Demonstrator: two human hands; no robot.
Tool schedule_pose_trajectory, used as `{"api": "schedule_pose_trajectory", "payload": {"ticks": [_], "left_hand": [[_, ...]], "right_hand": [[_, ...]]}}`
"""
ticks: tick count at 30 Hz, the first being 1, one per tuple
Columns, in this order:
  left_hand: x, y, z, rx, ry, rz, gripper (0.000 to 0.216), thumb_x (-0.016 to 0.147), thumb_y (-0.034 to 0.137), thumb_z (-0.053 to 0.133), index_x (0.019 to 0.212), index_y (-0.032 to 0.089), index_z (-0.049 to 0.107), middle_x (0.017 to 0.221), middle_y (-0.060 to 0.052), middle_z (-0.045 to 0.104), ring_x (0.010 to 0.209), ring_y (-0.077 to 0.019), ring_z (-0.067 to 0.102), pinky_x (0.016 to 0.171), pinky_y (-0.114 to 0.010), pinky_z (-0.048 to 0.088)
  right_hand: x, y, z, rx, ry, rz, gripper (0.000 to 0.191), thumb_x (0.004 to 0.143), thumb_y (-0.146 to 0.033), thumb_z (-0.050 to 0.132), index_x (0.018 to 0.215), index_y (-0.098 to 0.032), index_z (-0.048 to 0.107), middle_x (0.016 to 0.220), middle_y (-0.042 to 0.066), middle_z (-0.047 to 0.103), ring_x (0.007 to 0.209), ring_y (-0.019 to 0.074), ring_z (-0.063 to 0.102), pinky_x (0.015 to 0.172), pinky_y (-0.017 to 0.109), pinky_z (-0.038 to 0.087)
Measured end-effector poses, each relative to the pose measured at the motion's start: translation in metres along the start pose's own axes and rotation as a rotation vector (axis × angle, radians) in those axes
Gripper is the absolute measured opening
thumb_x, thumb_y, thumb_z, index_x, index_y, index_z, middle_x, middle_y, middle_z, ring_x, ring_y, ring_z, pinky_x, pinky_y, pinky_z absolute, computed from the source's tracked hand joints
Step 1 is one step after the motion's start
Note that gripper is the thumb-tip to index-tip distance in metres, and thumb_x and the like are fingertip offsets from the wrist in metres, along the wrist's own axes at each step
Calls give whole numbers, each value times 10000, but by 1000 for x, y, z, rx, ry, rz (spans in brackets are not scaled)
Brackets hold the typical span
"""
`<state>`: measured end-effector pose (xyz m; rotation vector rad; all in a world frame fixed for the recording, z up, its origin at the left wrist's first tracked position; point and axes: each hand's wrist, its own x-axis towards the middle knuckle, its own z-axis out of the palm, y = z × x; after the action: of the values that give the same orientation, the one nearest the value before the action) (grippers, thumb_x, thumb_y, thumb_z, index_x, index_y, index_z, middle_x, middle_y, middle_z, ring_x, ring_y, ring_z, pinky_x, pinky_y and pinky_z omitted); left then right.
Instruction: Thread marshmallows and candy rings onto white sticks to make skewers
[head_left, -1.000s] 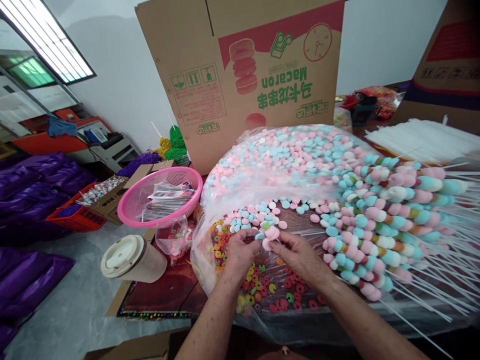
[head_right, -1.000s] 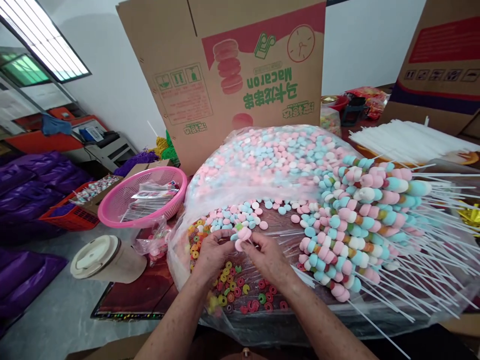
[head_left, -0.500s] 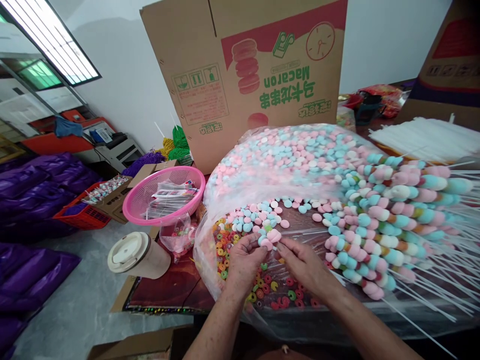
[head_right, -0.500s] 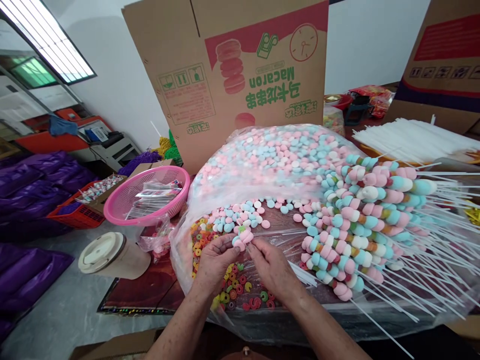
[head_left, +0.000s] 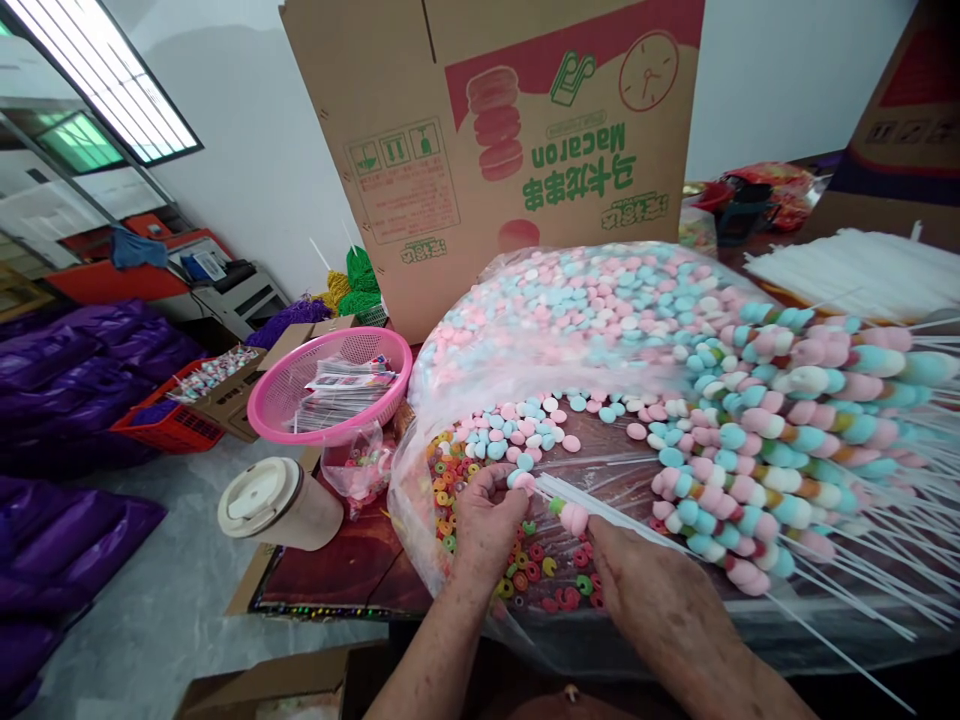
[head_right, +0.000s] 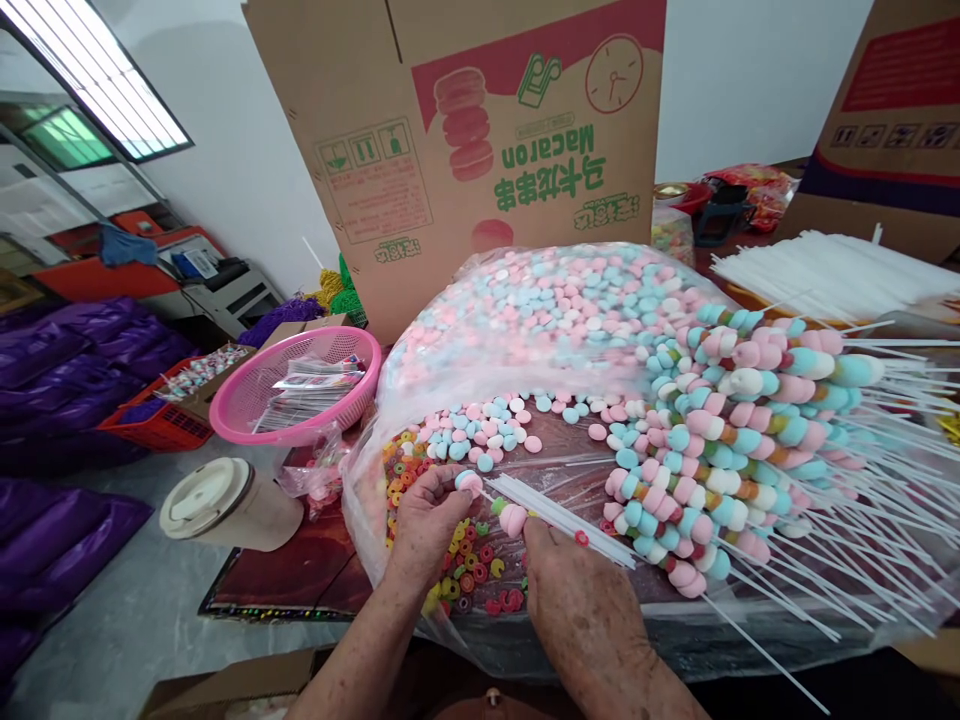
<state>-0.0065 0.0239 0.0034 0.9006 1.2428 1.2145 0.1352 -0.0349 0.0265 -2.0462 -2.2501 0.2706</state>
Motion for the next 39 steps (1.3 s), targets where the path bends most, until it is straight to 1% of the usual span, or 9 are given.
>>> {"api": "schedule_pose_trajectory", "payload": {"ticks": [5, 10, 18, 22, 25, 28, 32, 35, 39], "left_hand": [[-3, -5, -1, 162, -23, 62, 265, 667, 237, 617, 913, 143, 641, 686, -12, 644, 585, -110, 561, 581, -226, 470], [-10, -10, 0, 434, 63, 253, 278, 652, 200, 592, 919, 181, 671, 675, -7, 655, 606, -128, 563, 566, -221, 464], [-15, -15, 0, 464, 13, 269, 276, 667, 127, 503, 893, 149, 661, 674, -13, 652, 542, -117, 548, 533, -228, 454], [-27, -23, -2, 582, -66, 367, 294, 712, 153, 510, 963, 177, 662, 876, -63, 680, 811, -187, 606, 785, -313, 464], [-34, -21, -2, 392, -150, 228, 350, 764, 252, 532, 1106, 206, 589, 1104, -82, 618, 1031, -209, 548, 936, -344, 385], [-31, -12, 2, -90, -121, -33, 460, 796, 363, 511, 1234, 253, 424, 1220, -78, 534, 1039, -191, 551, 895, -347, 421], [-22, -4, 12, -460, -75, -263, 365, 766, 424, 525, 1015, 158, 491, 866, -80, 635, 786, -177, 617, 718, -312, 477], [-20, -5, 19, -527, -56, -262, 294, 736, 394, 545, 904, 161, 481, 683, -26, 598, 652, -155, 598, 646, -288, 465], [-29, -19, 33, -537, -11, -216, 188, 744, 340, 502, 837, 182, 462, 632, 18, 545, 571, -112, 545, 622, -256, 441]], "right_hand": [[-4, -6, -7, -98, -79, 12, 244, 789, -114, 441, 931, -231, 600, 733, 33, 691, 634, 207, 659, 442, 243, 285], [-8, -13, -8, -151, -24, 4, 254, 777, -72, 424, 879, -214, 608, 705, 43, 688, 582, 196, 653, 432, 244, 304], [-4, -21, 4, -94, -38, -15, 278, 795, -54, 377, 887, -195, 598, 706, 61, 685, 620, 210, 655, 465, 246, 336], [6, -13, 16, 50, -64, -8, 290, 825, -74, 332, 853, -172, 604, 714, 78, 683, 648, 190, 645, 503, 240, 337], [14, -1, 27, 291, 4, -11, 304, 859, -156, 303, 824, -173, 605, 713, 65, 675, 642, 165, 617, 540, 235, 357], [19, 2, 32, 464, 57, -39, 317, 857, -201, 290, 839, -179, 606, 695, 51, 661, 627, 157, 588, 564, 237, 384], [14, -8, 30, 649, 75, -157, 324, 857, -196, 273, 824, -183, 595, 776, 64, 658, 726, 167, 600, 635, 255, 425], [4, -6, 35, 633, 19, -168, 312, 863, -216, 276, 815, -190, 584, 761, 63, 659, 703, 174, 613, 611, 263, 437], [-9, 12, 55, 513, 18, -157, 322, 871, -246, 280, 769, -182, 579, 639, 59, 645, 583, 183, 609, 529, 263, 429]]}}
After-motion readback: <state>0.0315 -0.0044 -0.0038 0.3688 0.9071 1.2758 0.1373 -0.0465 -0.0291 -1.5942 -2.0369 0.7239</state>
